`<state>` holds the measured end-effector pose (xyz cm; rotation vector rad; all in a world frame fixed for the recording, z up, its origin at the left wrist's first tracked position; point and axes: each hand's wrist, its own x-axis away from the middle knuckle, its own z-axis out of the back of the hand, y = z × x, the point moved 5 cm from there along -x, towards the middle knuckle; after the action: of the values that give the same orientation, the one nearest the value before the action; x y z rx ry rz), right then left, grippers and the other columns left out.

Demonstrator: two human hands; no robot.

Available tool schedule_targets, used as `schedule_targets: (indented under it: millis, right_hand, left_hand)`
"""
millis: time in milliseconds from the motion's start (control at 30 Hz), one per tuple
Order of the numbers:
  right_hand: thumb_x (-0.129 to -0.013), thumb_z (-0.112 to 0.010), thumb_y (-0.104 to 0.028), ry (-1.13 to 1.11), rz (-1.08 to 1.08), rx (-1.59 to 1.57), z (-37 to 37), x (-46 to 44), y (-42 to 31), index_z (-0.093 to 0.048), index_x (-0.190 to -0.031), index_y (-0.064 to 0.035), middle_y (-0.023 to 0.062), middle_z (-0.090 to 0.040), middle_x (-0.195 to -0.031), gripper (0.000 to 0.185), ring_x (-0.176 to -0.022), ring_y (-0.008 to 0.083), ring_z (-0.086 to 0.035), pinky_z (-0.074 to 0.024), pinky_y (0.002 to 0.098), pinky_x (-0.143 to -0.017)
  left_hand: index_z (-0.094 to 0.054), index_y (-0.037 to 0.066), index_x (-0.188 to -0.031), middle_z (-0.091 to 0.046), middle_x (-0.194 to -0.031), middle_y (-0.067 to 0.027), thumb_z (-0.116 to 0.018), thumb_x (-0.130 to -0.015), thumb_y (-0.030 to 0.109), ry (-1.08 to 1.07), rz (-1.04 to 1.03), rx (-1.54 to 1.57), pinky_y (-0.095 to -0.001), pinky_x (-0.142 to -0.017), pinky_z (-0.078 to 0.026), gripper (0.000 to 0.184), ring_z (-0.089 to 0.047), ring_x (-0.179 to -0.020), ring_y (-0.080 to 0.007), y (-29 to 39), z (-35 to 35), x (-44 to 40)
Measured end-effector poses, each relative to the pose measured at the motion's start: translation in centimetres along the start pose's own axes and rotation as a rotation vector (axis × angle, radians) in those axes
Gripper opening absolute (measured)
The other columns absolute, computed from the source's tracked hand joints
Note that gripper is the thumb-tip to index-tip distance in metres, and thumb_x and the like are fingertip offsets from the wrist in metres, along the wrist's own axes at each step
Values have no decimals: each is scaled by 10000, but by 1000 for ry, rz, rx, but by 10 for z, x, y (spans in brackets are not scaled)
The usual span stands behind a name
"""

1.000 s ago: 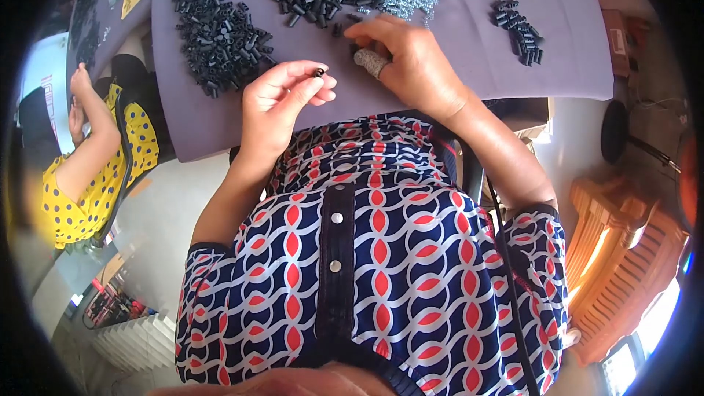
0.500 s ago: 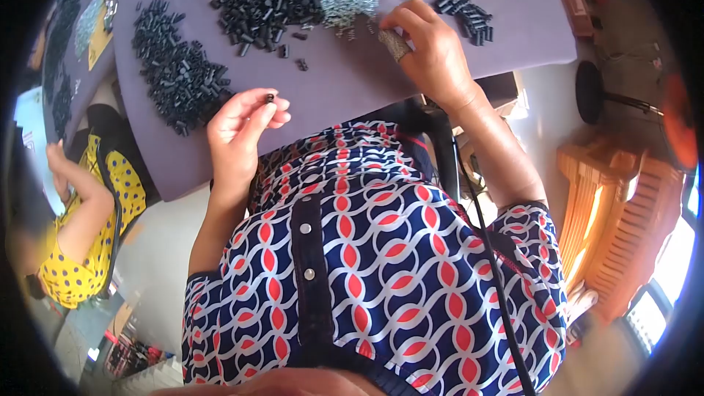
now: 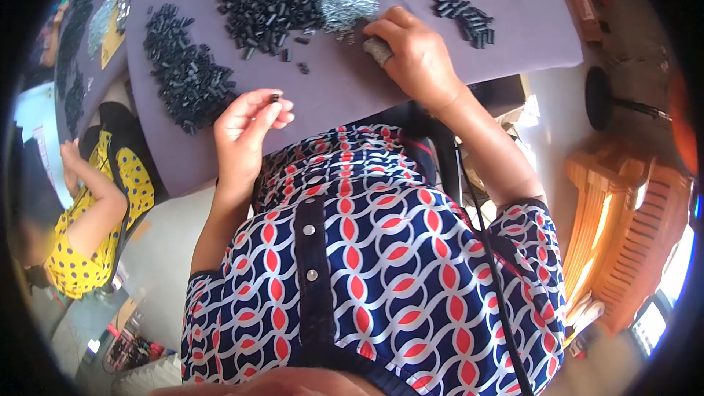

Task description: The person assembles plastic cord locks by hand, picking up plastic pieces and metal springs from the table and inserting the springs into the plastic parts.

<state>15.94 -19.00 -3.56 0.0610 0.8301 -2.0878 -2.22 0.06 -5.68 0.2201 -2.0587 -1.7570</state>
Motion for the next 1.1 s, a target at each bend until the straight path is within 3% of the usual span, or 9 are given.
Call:
schedule_targets:
  millis: [267,433,500,600,633,767,1100]
  right_hand:
    - [-763,-648,55,18,-16,44,-5,-4,5,-704,-1017,-58,122,-652,-998,284,-900,361,-654,-535,376,-789]
    - [-880,-727,-24,-238,-173,-762,-5,-2,-35,-704,-1008,-21,9,-634,-971,131,-882,88,-629,-495,248,-746]
    - [-862,-685,64,-374,-85,-830,-3,-9,-57,-683,-1004,6,35,-608,-990,153,-938,133,-623,-491,256,-809]
    - [-858,-697,53,-431,-104,-931,-21,-12,-68,-692,-1003,1,35,-604,-991,154,-939,123,-615,-485,247,-805]
    - [-854,-699,54,-468,-151,-976,-28,-10,-69,-688,-1007,13,39,-604,-997,159,-947,128,-619,-489,250,-825]
    - [-884,-686,37,-474,-224,-1136,-39,-8,-65,-680,-985,33,32,-652,-942,101,-906,107,-650,-522,245,-846]
    - [-876,-678,61,-514,-223,-1159,-45,-3,-60,-680,-983,23,24,-657,-943,113,-910,98,-640,-514,243,-860]
  left_hand:
    - [-640,-74,-1130,-708,-1021,-105,-626,-950,-18,-54,-79,43,-256,-839,-547,189,-694,-920,-156,1,-3,6]
    - [-646,-73,-1116,-705,-1025,-101,-632,-947,-19,-62,-109,58,-253,-845,-540,178,-682,-927,-144,2,-7,6]
    - [-639,-74,-1136,-707,-1038,-131,-634,-948,-6,-102,-69,-3,-291,-840,-564,201,-688,-905,-170,2,-12,3]
    - [-632,-81,-1143,-707,-1030,-130,-631,-950,-3,-137,-57,32,-286,-837,-562,208,-686,-887,-167,2,-19,3]
    - [-637,-70,-1132,-699,-979,-82,-635,-948,-6,-136,-47,84,-242,-803,-541,194,-660,-861,-114,3,-21,4]
    - [-644,-62,-1116,-699,-963,-76,-647,-946,12,-135,25,105,-236,-761,-551,185,-662,-822,-107,-1,-19,7]
    - [-655,-63,-1089,-715,-900,-86,-668,-937,47,-168,110,105,-238,-719,-542,187,-660,-773,-107,-3,-17,1]
